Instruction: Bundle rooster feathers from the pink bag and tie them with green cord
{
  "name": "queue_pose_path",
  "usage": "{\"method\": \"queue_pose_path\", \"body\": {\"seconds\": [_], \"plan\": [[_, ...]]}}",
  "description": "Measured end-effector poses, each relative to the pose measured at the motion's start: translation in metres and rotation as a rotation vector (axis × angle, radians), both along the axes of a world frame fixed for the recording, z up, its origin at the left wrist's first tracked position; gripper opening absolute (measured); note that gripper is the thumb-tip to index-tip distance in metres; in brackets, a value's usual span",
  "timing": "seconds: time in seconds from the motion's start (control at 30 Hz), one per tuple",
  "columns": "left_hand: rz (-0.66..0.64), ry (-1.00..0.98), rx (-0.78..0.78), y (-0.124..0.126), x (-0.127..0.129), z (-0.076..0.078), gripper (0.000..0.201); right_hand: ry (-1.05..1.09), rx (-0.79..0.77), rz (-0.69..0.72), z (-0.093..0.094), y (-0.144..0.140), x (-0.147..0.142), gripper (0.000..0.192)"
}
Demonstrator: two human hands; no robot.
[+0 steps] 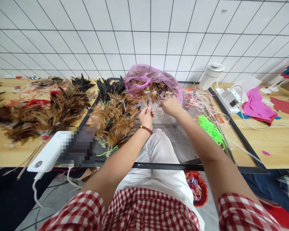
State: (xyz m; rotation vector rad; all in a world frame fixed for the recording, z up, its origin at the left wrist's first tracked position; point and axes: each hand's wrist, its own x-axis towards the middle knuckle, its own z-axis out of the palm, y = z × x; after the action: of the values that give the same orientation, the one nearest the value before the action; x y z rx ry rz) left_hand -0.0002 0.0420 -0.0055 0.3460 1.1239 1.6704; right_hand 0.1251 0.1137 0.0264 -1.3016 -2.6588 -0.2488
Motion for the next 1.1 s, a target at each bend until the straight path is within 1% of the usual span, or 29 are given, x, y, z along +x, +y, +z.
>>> {"method": "queue_pose_path", "body": {"seconds": [0.03,0.07,0.13,0.17,0.2,0.23,0.27,0.33,0.43,0.5,0.67,0.77,0.87,0.97,1.03,1.1], "plan": [[0.0,0.005,0.003,0.0,0.0,-0.001,0.02,0.175,-0.045,-0.059,-0.002,-0.002,0.002,0.017],[-0.005,0.012,0.005,0.0,0.0,-0.002,0.019,0.387,-0.122,-0.108,-0.004,-0.004,0.003,0.013],[-0.049,0.037,0.007,0.001,0.001,-0.003,0.019,0.841,-0.36,-0.155,-0.009,-0.011,0.003,0.006],[-0.087,0.054,0.009,0.0,0.001,-0.004,0.019,1.041,-0.491,-0.156,-0.011,-0.015,0.002,0.009],[-0.128,0.072,0.01,0.0,0.001,-0.004,0.019,1.202,-0.606,-0.148,-0.013,-0.019,0.0,0.014],[-0.166,0.09,0.013,0.0,0.001,-0.004,0.019,1.315,-0.692,-0.137,-0.015,-0.023,-0.002,0.018],[-0.194,0.104,0.015,-0.001,0.001,-0.003,0.02,1.381,-0.739,-0.125,-0.016,-0.027,-0.003,0.021],[-0.224,0.12,0.015,-0.003,0.001,-0.001,0.02,1.425,-0.731,-0.092,-0.017,-0.033,-0.005,0.023],[-0.241,0.121,0.006,-0.006,0.0,0.003,0.02,1.409,-0.65,-0.034,-0.019,-0.035,-0.004,0.022],[-0.264,0.125,0.006,-0.007,-0.001,0.005,0.019,1.394,-0.639,-0.015,-0.022,-0.033,-0.002,0.023],[-0.334,0.17,0.034,-0.006,-0.001,0.002,0.02,1.334,-0.655,-0.018,-0.026,-0.03,0.002,0.024],[-0.352,0.208,0.031,-0.005,-0.001,-0.002,0.02,1.363,-0.66,-0.014,-0.024,-0.03,0.004,0.025],[-0.368,0.216,0.046,-0.005,0.0,-0.005,0.017,1.415,-0.672,-0.026,-0.022,-0.031,0.004,0.03],[-0.388,0.235,0.063,-0.005,0.001,-0.007,0.021,1.434,-0.71,-0.046,-0.021,-0.034,0.001,0.037],[-0.398,0.256,0.063,-0.005,0.002,-0.008,0.025,1.421,-0.756,-0.043,-0.022,-0.034,-0.001,0.038],[-0.39,0.246,0.055,-0.005,0.002,-0.007,0.027,1.396,-0.758,-0.029,-0.024,-0.033,0.0,0.036]]}}
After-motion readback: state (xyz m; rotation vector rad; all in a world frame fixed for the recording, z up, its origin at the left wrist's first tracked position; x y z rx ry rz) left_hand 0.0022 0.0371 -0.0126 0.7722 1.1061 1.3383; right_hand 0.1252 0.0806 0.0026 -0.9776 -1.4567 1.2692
